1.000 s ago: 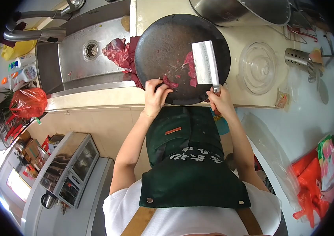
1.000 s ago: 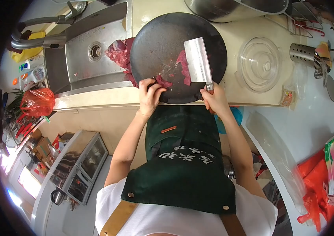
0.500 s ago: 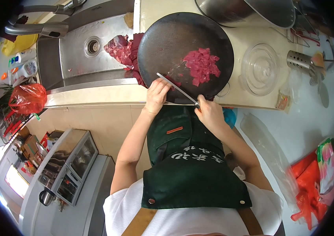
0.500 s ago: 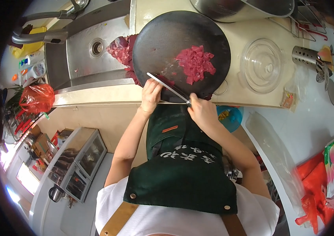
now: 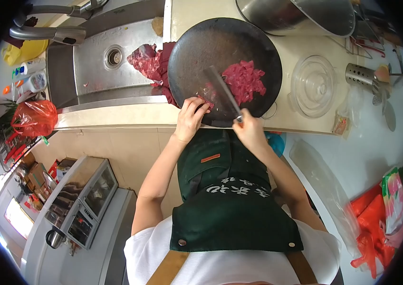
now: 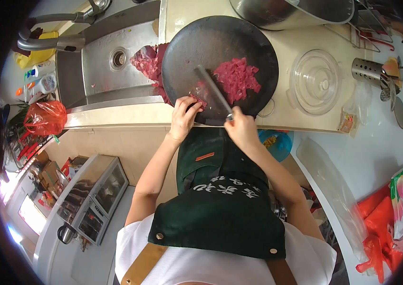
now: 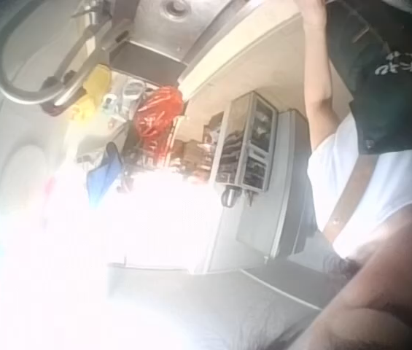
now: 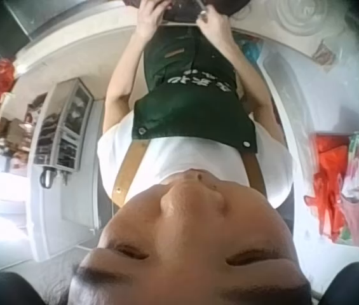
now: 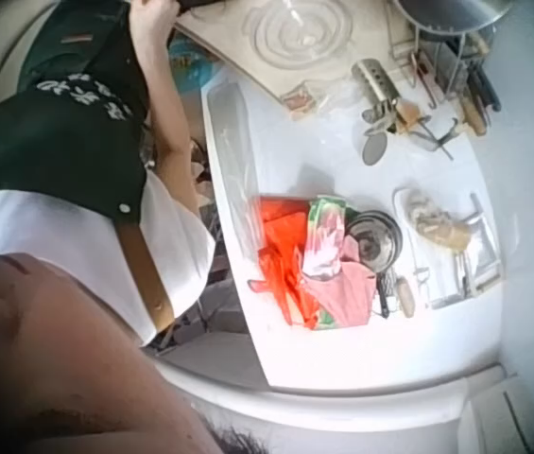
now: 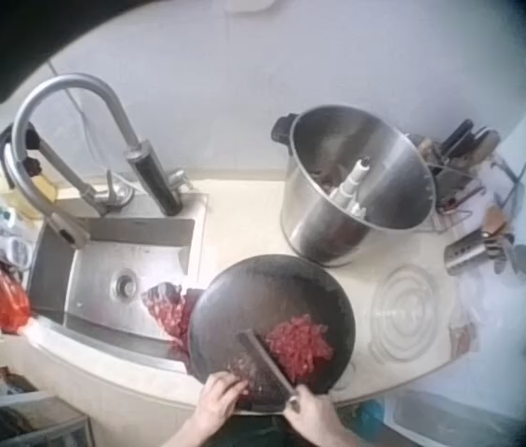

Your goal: The recorder uses a meat cleaver to cut raw red meat into small pieces on a cutting board and then washes their hands in a sink.

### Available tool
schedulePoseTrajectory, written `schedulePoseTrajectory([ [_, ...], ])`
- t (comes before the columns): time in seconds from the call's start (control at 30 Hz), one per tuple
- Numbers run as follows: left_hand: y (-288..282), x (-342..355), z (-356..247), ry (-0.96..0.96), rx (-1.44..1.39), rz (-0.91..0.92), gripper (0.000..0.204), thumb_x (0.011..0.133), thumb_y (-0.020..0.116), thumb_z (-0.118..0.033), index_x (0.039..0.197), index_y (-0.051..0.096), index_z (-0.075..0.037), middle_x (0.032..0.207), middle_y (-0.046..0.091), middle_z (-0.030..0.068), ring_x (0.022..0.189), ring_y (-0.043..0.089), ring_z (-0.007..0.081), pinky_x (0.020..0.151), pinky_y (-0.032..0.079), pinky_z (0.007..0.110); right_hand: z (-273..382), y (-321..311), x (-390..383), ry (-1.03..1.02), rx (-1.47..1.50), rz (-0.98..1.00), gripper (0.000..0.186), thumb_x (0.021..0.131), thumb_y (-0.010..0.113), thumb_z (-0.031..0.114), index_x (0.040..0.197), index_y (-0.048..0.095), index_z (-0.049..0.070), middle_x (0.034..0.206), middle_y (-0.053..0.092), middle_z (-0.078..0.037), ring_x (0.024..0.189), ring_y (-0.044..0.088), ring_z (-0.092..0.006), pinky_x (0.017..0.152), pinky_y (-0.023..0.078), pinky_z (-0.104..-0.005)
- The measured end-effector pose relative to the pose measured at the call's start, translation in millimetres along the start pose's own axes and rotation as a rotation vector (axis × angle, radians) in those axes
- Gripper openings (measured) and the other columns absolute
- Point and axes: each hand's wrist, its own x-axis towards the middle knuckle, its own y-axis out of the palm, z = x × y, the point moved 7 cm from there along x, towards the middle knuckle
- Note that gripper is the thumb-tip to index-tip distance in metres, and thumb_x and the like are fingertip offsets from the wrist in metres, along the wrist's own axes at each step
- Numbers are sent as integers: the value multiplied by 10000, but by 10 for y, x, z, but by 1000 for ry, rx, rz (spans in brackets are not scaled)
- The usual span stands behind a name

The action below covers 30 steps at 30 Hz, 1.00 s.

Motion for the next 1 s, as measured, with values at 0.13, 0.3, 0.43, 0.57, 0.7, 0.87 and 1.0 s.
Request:
schedulePoseTrajectory([
  [0.13,-28,-47,-77,16,-7,-21,335,633,667,7,967,654,3,928,604,95,928,603,285,795,520,378,196,-168,-141,-108,-167,39,216,773,687,81,904,526,20,637,619,-149,621,653,-357,556,502,-457],
  [0.3,14,-119,-5,33,18,44,320,629,653,9,949,653,5,944,610,104,930,605,281,798,518,380,310,-62,-237,-190,-320,150,323,744,743,134,938,506,34,716,642,-136,676,662,-342,579,516,-442],
  [0.43,20,-115,5,23,12,34,298,630,639,17,927,652,7,933,606,112,926,607,284,809,518,380,153,-99,-408,-60,-433,257,333,762,748,155,930,485,38,705,648,-146,648,668,-345,560,525,-441],
  [0.57,30,-74,-31,9,6,17,290,630,637,25,919,651,12,918,604,114,920,606,290,803,524,381,356,94,-147,-86,-425,178,363,763,746,146,972,480,12,700,650,-187,666,674,-373,570,535,-457],
  [0.7,58,-49,-36,9,30,16,303,628,643,23,930,648,13,938,605,118,924,604,291,790,527,378,419,120,1,-93,-355,99,291,780,726,159,906,497,32,669,650,-196,661,675,-383,588,552,-454],
  [0.87,131,292,-22,-50,55,-95,280,715,660,105,975,629,3,955,604,110,887,585,299,766,499,379,-314,-382,146,163,322,-1,173,858,649,110,909,518,10,624,613,-115,462,590,-238,472,473,-383],
  [1.0,411,574,-127,-177,-96,-246,244,742,646,113,951,634,-11,947,606,111,880,587,307,780,493,380,-779,-622,-20,320,707,120,129,925,595,102,895,482,48,575,479,-4,398,434,-83,386,351,-269],
])
